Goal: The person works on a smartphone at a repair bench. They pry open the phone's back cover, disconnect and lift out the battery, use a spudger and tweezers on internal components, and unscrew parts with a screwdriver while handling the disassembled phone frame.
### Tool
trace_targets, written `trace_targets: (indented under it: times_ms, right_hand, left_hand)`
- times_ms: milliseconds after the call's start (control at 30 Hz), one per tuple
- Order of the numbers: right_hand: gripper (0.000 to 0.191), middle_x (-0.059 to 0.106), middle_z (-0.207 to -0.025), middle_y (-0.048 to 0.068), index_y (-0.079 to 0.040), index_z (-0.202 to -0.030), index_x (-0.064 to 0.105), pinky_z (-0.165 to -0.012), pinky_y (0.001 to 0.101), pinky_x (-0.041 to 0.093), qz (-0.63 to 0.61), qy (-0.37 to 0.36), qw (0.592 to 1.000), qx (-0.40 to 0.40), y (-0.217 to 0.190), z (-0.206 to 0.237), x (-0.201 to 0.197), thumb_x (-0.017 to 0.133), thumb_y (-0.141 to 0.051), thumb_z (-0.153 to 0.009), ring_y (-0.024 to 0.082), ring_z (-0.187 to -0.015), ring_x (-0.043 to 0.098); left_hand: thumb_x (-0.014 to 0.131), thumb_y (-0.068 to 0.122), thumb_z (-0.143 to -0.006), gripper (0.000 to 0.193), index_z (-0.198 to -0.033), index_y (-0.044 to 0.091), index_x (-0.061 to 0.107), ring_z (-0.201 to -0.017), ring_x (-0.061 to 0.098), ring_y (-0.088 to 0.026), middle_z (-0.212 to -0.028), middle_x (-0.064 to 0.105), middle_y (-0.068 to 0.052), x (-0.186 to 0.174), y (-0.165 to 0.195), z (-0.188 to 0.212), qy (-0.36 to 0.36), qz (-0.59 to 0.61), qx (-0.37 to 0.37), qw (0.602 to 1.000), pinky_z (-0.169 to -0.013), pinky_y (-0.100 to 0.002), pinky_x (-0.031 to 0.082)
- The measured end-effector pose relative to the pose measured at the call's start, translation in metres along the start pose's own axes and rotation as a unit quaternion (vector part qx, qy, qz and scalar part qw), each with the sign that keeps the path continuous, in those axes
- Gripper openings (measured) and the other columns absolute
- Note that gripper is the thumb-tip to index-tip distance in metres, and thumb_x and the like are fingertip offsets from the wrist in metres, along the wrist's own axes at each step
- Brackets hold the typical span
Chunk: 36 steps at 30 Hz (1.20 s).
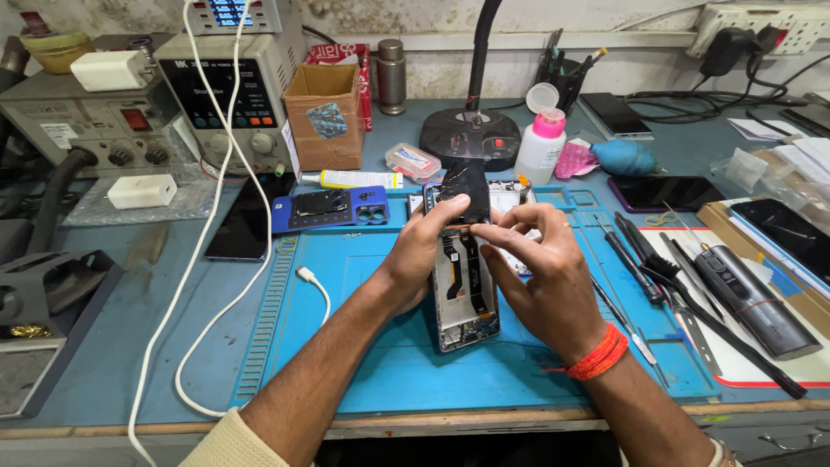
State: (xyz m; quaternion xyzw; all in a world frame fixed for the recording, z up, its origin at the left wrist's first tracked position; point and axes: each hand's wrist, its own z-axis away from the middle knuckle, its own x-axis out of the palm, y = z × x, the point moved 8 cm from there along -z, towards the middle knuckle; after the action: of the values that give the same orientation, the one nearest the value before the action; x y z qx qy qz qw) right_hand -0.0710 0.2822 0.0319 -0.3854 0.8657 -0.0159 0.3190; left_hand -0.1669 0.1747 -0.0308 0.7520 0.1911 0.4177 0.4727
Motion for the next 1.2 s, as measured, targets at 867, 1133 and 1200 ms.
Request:
trace_targets:
  times_ms: [867,1133,1200]
  right_hand:
    - [0.016,0.056,-0.089,0.001,-0.007,-0.101,0.073,-0.053,0.0240,0.040,-0.104,0.062,0.990,0.068,0.017,0.002,-0.005,0.080,-0.004,-0.087,0.008,-0.067,0.049]
    - [0.014,0.057,-0.089,0.001,-0.007,-0.101,0.072,-0.052,0.0226,0.041,-0.115,0.058,0.989,0.073,0.018,0.002,-0.002,0.079,-0.004,-0.089,0.007,-0.067,0.051]
    - [0.014,0.057,-0.090,0.001,-0.007,-0.101,0.072,-0.052,0.0223,0.041,-0.116,0.058,0.989,0.074,0.019,0.002,-0.002,0.079,-0.004,-0.089,0.006,-0.067,0.051]
  left_hand:
    - [0.059,0.043,-0.098,0.040,-0.117,0.009,0.062,-0.092,0.063,-0.011,-0.100,0.065,-0.002,0.016,0.002,0.007,-0.029,-0.126,0.009,0.992,-0.079,-0.031,0.055]
    - [0.056,0.043,-0.100,0.042,-0.119,0.006,0.063,-0.097,0.062,-0.011,-0.103,0.066,-0.003,0.019,0.007,0.008,-0.038,-0.168,0.045,0.984,-0.085,-0.032,0.054]
    - [0.056,0.043,-0.101,0.042,-0.119,0.006,0.063,-0.097,0.062,-0.011,-0.103,0.066,-0.003,0.020,0.008,0.009,-0.042,-0.171,0.050,0.983,-0.086,-0.032,0.054]
